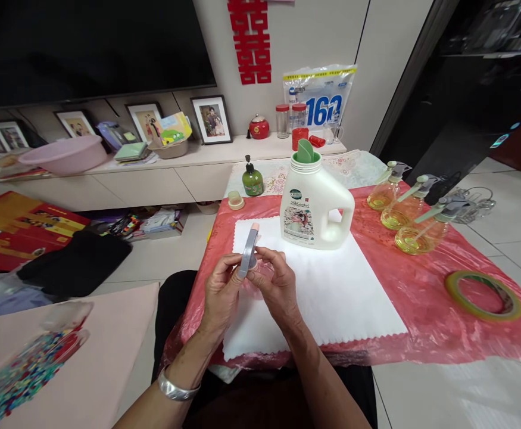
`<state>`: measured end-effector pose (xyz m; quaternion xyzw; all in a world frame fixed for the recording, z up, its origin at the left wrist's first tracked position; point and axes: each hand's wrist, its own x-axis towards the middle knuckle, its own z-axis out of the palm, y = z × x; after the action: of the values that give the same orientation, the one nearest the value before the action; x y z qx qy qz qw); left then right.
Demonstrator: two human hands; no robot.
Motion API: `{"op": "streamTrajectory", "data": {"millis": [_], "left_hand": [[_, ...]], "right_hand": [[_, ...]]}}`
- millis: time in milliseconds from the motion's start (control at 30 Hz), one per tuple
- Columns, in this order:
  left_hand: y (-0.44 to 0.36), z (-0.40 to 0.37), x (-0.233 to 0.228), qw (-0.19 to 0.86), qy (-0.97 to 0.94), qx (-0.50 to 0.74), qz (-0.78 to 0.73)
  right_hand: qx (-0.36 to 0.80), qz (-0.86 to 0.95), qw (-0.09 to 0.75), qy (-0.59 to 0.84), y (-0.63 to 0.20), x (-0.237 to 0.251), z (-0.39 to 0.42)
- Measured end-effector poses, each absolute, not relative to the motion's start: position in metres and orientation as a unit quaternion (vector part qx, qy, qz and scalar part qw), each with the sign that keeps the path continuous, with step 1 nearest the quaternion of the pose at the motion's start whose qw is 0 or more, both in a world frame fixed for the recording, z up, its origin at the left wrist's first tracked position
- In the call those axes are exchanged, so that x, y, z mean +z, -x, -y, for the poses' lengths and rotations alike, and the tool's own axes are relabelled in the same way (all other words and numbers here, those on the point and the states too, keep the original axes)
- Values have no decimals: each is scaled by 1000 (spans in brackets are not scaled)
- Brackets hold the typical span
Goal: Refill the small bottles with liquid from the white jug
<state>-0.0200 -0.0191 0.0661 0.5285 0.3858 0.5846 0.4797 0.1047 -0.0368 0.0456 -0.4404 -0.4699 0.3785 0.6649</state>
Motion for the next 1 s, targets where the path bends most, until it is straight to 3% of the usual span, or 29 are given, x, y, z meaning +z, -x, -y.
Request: {"op": "streamTrajectory", "data": {"millis": [367, 667, 1000], "left_hand": [[18, 20, 73, 509, -519, 560, -398], [13, 24, 72, 482, -532, 590, -370], [18, 21, 64, 463, -540, 597, -371]], "right_hand": [[306, 513, 656, 462, -99, 50, 38], [371, 583, 572, 442, -116, 71, 43], [310, 539, 620, 479, -106, 59, 38]]}}
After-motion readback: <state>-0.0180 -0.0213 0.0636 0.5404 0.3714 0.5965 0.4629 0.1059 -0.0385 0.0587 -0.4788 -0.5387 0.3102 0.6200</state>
